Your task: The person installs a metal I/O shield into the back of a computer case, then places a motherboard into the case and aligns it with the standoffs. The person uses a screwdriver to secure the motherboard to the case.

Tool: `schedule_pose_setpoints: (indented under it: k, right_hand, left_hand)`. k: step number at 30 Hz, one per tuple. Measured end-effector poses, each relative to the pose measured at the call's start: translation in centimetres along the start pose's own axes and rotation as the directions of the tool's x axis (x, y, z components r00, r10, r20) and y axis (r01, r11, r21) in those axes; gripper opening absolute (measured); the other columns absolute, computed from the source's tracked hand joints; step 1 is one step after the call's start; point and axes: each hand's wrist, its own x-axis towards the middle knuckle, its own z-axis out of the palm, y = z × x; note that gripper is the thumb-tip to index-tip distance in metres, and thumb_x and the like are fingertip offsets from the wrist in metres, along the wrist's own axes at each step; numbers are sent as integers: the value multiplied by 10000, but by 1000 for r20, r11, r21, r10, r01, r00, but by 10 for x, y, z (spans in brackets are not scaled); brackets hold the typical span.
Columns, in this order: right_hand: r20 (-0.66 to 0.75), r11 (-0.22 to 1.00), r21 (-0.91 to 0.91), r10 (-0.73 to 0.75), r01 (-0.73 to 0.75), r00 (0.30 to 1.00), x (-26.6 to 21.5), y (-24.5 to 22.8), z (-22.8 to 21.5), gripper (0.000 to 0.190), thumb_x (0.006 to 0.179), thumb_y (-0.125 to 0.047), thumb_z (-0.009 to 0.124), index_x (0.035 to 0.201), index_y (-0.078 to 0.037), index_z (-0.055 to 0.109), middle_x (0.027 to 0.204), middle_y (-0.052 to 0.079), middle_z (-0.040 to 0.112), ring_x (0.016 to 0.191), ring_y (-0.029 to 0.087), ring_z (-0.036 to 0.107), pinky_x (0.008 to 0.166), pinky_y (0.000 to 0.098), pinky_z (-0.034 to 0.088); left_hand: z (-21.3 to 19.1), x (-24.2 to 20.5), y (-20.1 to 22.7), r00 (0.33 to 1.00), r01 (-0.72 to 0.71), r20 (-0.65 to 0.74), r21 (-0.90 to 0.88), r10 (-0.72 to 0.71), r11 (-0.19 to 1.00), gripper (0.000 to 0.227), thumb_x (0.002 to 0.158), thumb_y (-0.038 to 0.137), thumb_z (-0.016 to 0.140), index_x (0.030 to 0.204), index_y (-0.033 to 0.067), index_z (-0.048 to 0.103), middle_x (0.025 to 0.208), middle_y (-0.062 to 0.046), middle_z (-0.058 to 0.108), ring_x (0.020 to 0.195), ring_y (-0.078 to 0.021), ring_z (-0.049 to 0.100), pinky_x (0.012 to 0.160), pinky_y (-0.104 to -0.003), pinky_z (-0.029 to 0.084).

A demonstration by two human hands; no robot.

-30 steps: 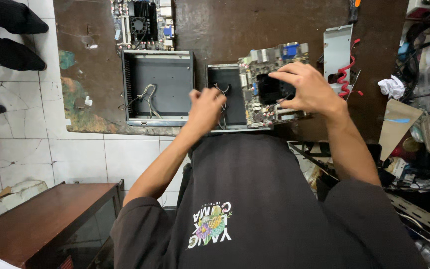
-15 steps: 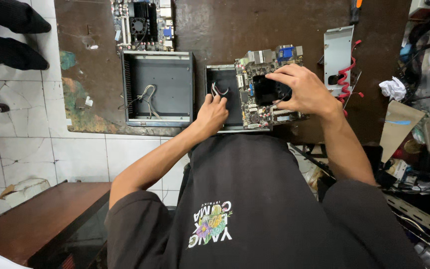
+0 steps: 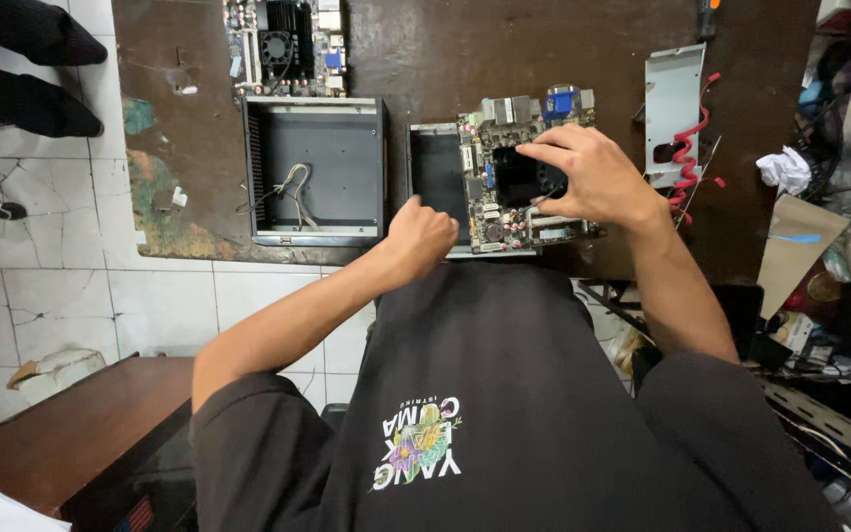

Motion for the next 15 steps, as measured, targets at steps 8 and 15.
schedule_pose_setpoints:
  k: [8,15]
  right_hand:
    - [-53,998,-39,-52,50,997,11,-12,25,685,582,-363,805,1215,-152,650,1123,47,604,1078,239,579,945,394,437]
    - [-216,998,-65,-27,14,976,23,-43,32,724,581,-243,865,1236,-53,620,1083,136,543,993,329,513,866,446,393]
  left_hand:
    - [11,-36,-1,975,168,-115,-177,-189,970,170,852,243,577,956,115,539,693,-85,664,631,-331,683,522,-444,482]
    - [2,-70,21,960,217,-94,-346,-264,913,174,950,218,500,937,83,391,616,-119,599,553,-429,593,411,-517,374]
